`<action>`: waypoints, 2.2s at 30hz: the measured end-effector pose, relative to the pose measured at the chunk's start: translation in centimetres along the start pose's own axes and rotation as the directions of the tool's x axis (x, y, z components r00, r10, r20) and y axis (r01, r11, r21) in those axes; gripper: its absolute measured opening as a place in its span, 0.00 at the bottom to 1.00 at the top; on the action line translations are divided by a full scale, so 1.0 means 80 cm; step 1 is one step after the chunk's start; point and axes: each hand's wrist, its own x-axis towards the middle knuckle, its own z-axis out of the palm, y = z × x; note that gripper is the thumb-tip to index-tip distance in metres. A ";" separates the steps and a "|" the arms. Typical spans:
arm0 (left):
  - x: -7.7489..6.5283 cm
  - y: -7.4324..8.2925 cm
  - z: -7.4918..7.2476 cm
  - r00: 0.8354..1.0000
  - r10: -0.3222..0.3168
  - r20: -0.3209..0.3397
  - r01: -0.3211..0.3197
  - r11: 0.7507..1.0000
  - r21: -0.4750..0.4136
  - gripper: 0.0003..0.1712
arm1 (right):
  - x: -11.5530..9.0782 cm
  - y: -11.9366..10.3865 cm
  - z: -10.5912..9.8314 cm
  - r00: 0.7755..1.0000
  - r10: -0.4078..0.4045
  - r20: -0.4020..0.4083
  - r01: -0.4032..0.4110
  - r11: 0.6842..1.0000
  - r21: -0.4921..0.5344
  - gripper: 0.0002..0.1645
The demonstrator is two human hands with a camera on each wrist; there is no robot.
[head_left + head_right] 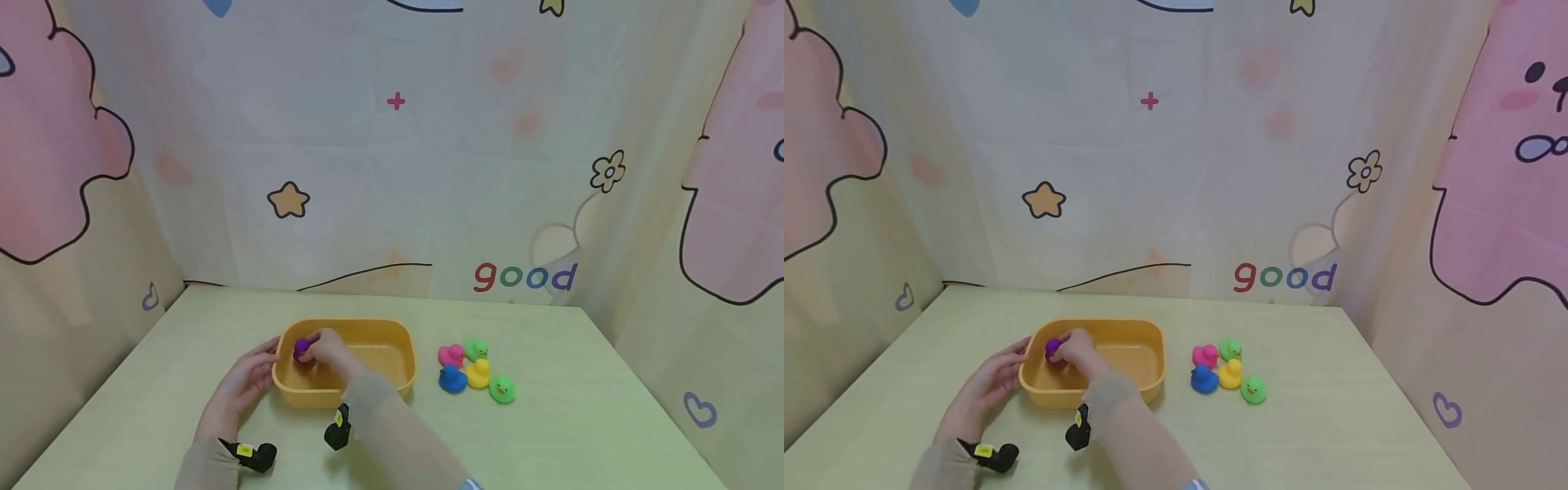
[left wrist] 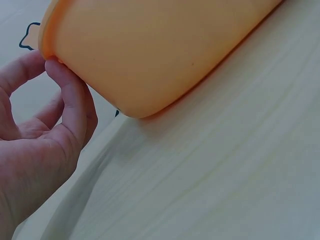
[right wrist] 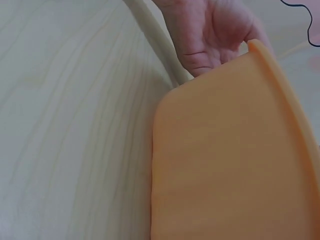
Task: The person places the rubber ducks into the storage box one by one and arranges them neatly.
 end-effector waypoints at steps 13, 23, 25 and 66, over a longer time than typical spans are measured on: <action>0.002 -0.005 -0.002 1.000 0.002 0.005 -0.002 1.000 0.025 0.38 | 0.001 0.010 0.001 1.000 0.007 0.007 -0.006 0.990 -0.141 0.22; 0.001 0.001 -0.005 1.000 0.013 0.028 -0.014 1.000 0.024 0.38 | -0.004 0.006 -0.032 0.992 -0.101 0.070 0.110 0.984 -0.140 0.24; 0.001 0.002 -0.004 1.000 0.010 0.025 -0.010 1.000 0.018 0.38 | -0.010 0.003 -0.045 0.990 -0.122 0.071 0.130 0.984 -0.119 0.23; -0.004 -0.002 -0.002 0.995 0.025 0.100 -0.014 0.994 -0.110 0.22 | -0.155 0.139 -0.304 0.928 -0.031 -0.371 0.006 0.998 -0.070 0.23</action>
